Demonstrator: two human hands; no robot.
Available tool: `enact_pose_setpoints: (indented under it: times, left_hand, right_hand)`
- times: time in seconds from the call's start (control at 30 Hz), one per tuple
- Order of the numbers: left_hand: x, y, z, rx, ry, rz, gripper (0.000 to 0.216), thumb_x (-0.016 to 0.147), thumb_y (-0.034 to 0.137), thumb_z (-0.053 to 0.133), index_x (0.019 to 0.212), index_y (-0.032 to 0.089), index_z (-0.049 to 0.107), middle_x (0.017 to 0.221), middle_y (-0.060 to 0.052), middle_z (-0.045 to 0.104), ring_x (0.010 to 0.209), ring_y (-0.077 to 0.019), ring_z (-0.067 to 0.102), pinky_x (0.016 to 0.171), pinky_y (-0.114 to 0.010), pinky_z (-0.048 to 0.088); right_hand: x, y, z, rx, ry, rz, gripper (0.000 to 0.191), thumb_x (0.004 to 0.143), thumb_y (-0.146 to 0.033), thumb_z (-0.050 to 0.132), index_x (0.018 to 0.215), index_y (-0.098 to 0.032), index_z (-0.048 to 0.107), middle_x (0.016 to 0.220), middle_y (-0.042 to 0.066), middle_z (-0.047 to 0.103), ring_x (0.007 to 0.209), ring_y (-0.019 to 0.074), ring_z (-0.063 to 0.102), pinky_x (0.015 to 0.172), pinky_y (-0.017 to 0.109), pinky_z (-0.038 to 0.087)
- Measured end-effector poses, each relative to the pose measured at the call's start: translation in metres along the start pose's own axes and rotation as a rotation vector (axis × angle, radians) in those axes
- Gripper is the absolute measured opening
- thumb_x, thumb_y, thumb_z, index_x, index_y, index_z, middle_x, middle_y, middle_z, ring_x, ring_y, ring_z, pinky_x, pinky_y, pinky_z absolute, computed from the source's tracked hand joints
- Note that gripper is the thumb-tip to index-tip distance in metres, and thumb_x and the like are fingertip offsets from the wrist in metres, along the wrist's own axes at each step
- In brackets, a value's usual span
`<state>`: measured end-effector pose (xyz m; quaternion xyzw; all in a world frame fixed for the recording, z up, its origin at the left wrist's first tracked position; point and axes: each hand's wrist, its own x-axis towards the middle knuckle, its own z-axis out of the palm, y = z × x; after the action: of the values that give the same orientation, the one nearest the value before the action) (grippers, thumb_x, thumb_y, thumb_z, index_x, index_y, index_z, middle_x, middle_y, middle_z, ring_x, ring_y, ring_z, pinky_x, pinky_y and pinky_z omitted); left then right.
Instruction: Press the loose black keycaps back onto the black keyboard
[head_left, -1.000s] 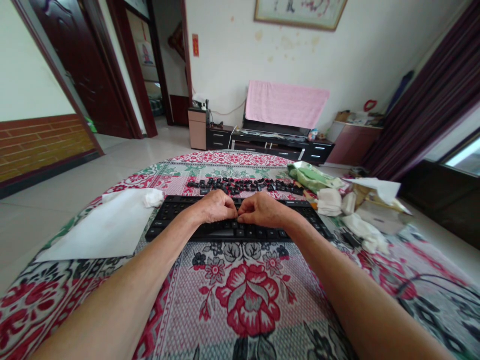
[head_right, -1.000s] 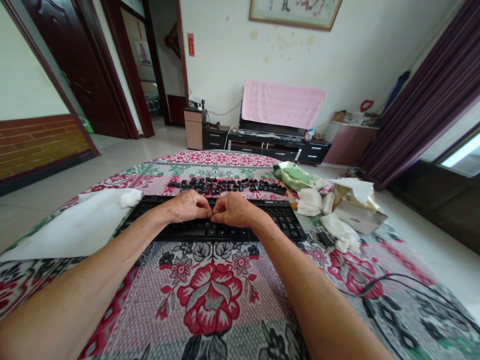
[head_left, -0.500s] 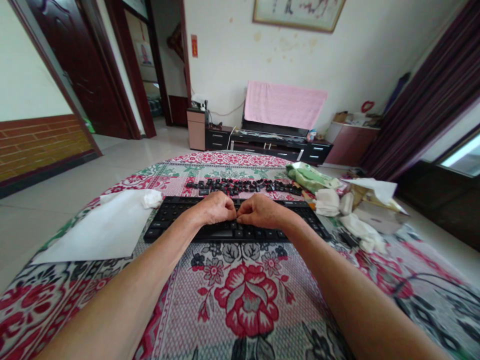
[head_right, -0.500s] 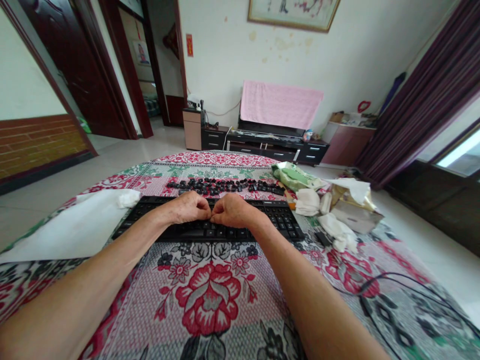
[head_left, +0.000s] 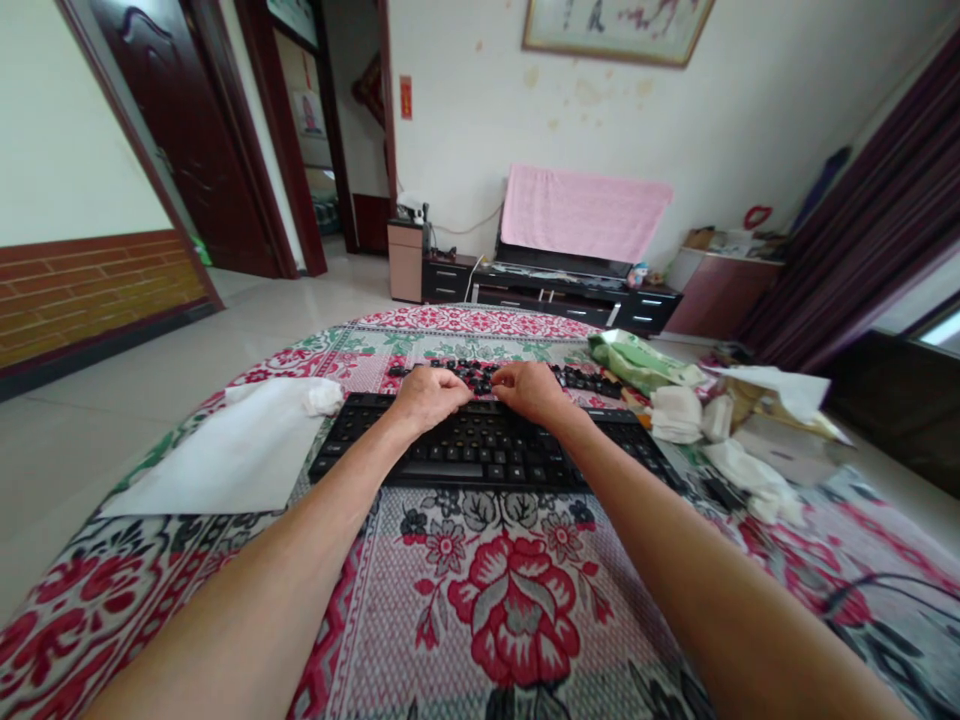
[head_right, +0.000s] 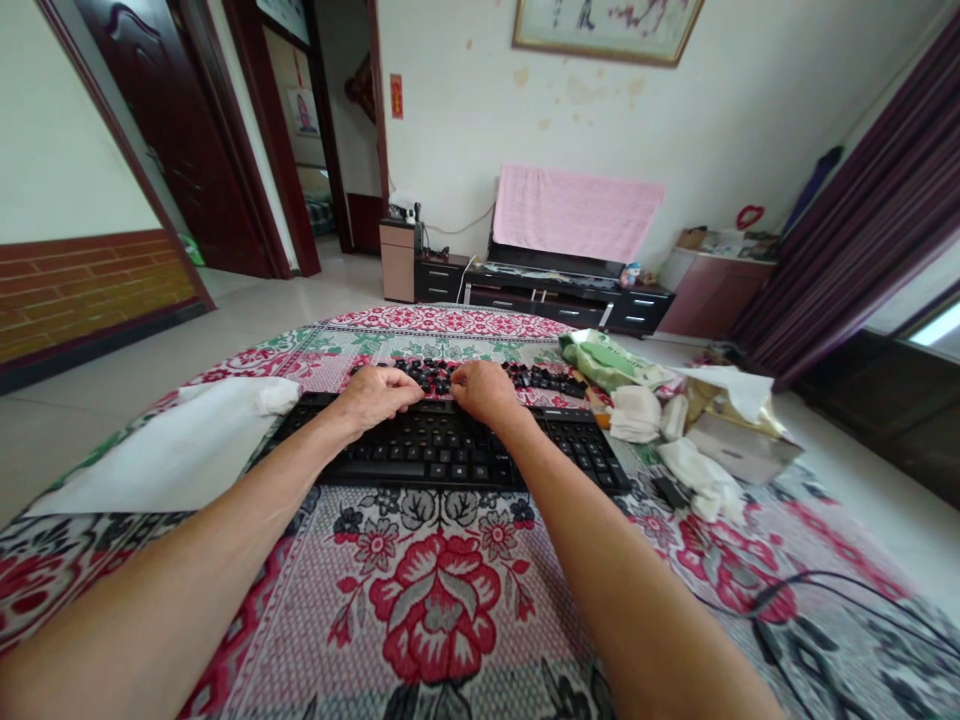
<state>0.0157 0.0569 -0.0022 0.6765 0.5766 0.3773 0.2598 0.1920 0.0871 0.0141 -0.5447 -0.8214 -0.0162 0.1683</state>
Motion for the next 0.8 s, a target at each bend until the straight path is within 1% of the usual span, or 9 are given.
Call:
enact_pose_setpoints:
  times: [0.1, 0.27, 0.4, 0.57, 0.8]
  left_hand:
    - [0.002, -0.003, 0.0, 0.007, 0.034, -0.009, 0.023, 0.062, 0.036, 0.055, 0.071, 0.017, 0.066, 0.053, 0.0, 0.059, 0.051, -0.0103, 0.052, 0.048, -0.021, 0.038]
    - [0.002, -0.002, 0.0, 0.021, 0.034, -0.019, 0.024, 0.062, 0.036, 0.055, 0.071, 0.017, 0.066, 0.053, 0.0, 0.059, 0.051, -0.0107, 0.052, 0.049, -0.022, 0.038]
    - [0.002, -0.001, 0.0, 0.025, 0.03, 0.005, 0.023, 0.062, 0.036, 0.055, 0.069, 0.017, 0.066, 0.052, 0.0, 0.059, 0.049, -0.0101, 0.051, 0.049, -0.022, 0.038]
    - [0.001, 0.001, 0.0, 0.039, 0.036, 0.003, 0.023, 0.061, 0.036, 0.055, 0.067, 0.017, 0.066, 0.051, 0.0, 0.058, 0.049, -0.0097, 0.05, 0.051, -0.022, 0.039]
    - [0.001, 0.001, -0.001, 0.024, 0.036, -0.007, 0.021, 0.061, 0.034, 0.056, 0.069, 0.017, 0.066, 0.052, 0.0, 0.059, 0.051, -0.0103, 0.052, 0.05, -0.021, 0.04]
  right_hand:
    - [0.009, 0.001, 0.004, -0.035, -0.058, 0.012, 0.027, 0.068, -0.032, 0.052, 0.088, -0.024, 0.068, 0.081, 0.004, 0.067, 0.073, 0.0184, 0.058, 0.064, 0.025, 0.039]
    - [0.016, 0.003, 0.006, -0.073, -0.118, -0.007, 0.027, 0.066, -0.033, 0.054, 0.088, -0.025, 0.068, 0.085, 0.004, 0.067, 0.079, 0.02, 0.058, 0.067, 0.026, 0.039]
    - [0.018, 0.003, 0.008, -0.09, -0.128, 0.021, 0.027, 0.065, -0.035, 0.054, 0.086, -0.024, 0.069, 0.084, 0.005, 0.067, 0.078, 0.0207, 0.058, 0.065, 0.026, 0.039]
    - [0.018, 0.001, 0.009, -0.11, -0.134, 0.047, 0.024, 0.065, -0.036, 0.054, 0.08, -0.026, 0.069, 0.074, 0.003, 0.067, 0.071, 0.0192, 0.059, 0.06, 0.026, 0.039]
    - [0.014, 0.0, 0.006, -0.099, -0.111, 0.031, 0.023, 0.067, -0.032, 0.051, 0.079, -0.023, 0.069, 0.072, 0.004, 0.066, 0.068, 0.0172, 0.057, 0.059, 0.025, 0.038]
